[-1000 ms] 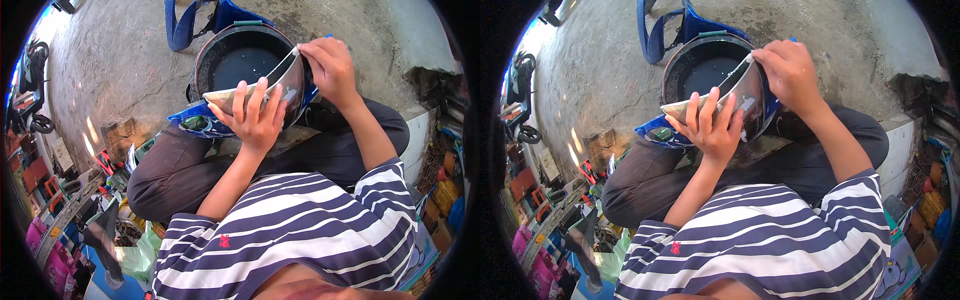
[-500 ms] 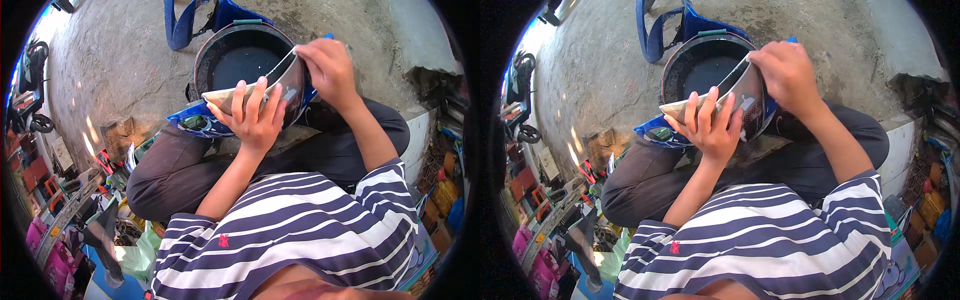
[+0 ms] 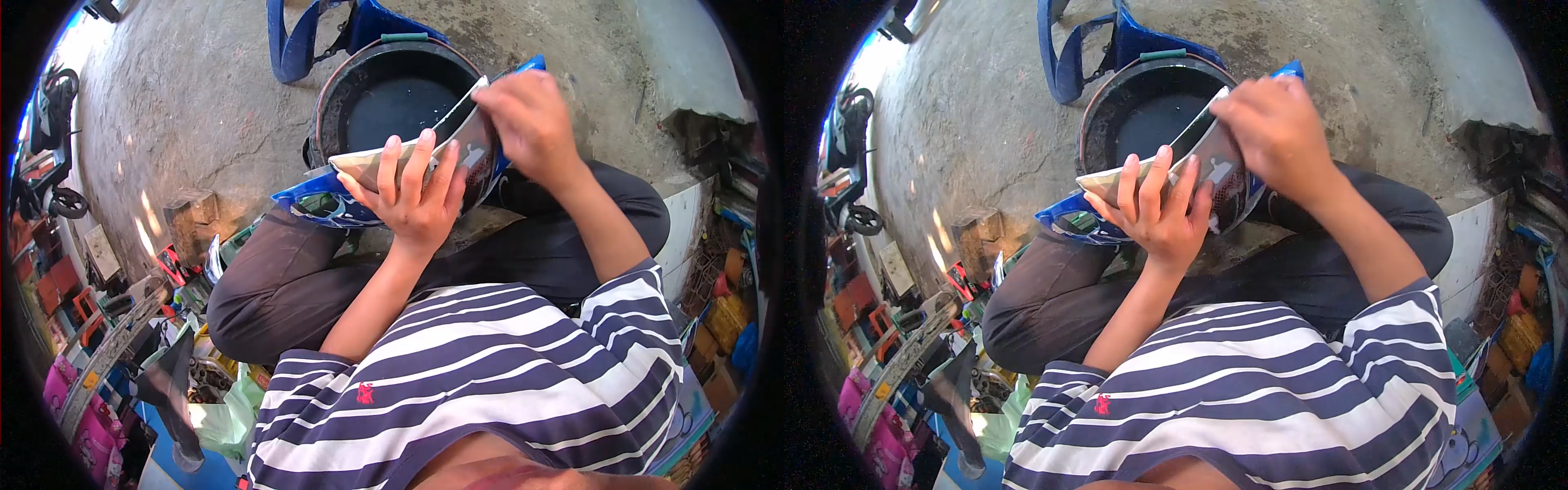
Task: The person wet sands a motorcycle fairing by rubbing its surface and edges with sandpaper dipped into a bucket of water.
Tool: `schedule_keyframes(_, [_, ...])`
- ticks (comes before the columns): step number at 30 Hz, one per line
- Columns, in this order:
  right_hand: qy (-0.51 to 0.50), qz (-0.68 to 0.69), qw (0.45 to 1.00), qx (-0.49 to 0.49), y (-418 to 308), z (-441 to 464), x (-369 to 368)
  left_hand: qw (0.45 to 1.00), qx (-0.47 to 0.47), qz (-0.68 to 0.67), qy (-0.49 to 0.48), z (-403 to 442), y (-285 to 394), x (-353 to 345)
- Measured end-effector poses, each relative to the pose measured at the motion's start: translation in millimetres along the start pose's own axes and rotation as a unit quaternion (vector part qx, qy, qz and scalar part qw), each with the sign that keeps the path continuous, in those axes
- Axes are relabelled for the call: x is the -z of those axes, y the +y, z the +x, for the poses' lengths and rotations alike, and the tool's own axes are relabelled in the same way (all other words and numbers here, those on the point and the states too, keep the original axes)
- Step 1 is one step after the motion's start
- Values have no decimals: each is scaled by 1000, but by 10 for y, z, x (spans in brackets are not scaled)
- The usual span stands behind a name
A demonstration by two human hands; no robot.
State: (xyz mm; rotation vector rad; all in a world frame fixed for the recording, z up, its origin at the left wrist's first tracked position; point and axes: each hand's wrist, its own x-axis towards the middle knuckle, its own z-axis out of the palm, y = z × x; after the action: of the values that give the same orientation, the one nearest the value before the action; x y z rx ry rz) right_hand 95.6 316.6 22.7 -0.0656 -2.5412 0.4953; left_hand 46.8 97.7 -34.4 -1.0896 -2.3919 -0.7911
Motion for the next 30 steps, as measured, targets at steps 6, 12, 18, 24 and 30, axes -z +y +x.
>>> schedule_keyframes(6, [19,-11,1000,-16,121,-29,-58,1000,0,-5,-2,-6,0,11])
schedule_keyframes(12, [3,-6,1000,-4,14,-14,-41,1000,-2,-3,-7,-9,-21,22])
schedule_keyframes(18, [-5,35,999,-18,-5,-59,-77,1000,1,-1,-3,-11,-19,12])
schedule_keyframes(24, [8,53,998,-25,-93,-105,-124,1000,2,-9,-1,-7,-14,10])
schedule_keyframes(30, [21,47,998,-43,2,-48,-82,1000,4,-3,-2,3,5,2])
